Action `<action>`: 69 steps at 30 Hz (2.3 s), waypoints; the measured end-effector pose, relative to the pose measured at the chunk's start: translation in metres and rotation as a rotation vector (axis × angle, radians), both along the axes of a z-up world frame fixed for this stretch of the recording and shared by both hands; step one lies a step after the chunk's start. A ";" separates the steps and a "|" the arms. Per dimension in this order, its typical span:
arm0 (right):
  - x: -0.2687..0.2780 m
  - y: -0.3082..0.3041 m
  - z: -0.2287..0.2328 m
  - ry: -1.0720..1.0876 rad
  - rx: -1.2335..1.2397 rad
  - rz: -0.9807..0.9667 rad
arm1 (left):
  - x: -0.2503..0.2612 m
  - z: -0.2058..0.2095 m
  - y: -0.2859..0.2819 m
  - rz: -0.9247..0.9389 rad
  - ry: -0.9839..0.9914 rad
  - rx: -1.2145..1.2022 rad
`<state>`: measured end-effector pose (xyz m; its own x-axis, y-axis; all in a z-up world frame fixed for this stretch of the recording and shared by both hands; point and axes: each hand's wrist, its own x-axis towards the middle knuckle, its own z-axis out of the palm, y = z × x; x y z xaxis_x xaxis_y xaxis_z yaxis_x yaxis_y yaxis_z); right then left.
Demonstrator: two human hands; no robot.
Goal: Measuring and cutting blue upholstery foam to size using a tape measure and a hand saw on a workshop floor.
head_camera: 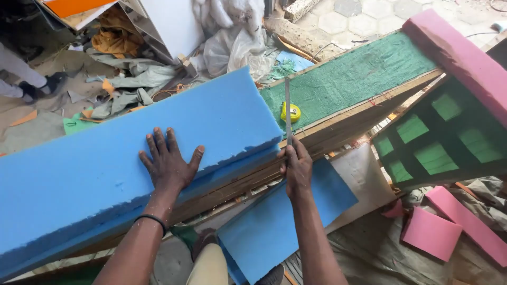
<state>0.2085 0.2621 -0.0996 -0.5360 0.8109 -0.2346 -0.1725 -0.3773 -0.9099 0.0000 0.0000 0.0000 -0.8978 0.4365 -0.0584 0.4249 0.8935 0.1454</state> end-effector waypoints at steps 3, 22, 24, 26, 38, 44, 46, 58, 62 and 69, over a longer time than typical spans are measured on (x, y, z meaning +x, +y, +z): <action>-0.030 -0.004 -0.007 0.027 -0.047 -0.041 | -0.001 0.003 -0.002 -0.001 -0.025 -0.039; 0.008 -0.168 0.043 0.083 -0.240 -0.165 | -0.018 -0.012 -0.010 -0.059 0.084 0.058; 0.003 -0.159 0.049 0.085 -0.248 -0.195 | -0.014 -0.005 -0.012 -0.044 0.048 0.057; -0.007 -0.146 0.053 0.037 -0.137 -0.184 | -0.012 0.005 -0.009 -0.034 -0.047 0.012; 0.002 -0.103 0.064 -0.116 -0.106 -0.261 | -0.111 0.008 0.198 -0.146 -0.074 0.196; -0.011 -0.073 0.086 0.030 -0.065 -0.197 | -0.093 0.007 0.169 -0.237 -0.010 0.186; -0.008 -0.089 0.087 0.079 -0.128 -0.186 | -0.081 -0.013 0.166 -0.224 0.021 0.119; -0.001 0.039 0.034 -0.084 -0.003 0.177 | -0.016 -0.010 0.163 -0.302 0.157 0.169; -0.046 0.077 0.026 -0.169 0.111 0.431 | -0.016 -0.009 0.167 -0.301 0.176 0.152; -0.098 0.107 0.014 -0.274 0.121 0.583 | -0.015 -0.007 0.173 -0.276 0.141 0.142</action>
<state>0.1105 0.3689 -0.0852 -0.8293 0.4350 -0.3507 0.2738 -0.2308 -0.9337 -0.0154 0.1727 -0.0069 -0.7396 0.6590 0.1367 0.6727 0.7171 0.1823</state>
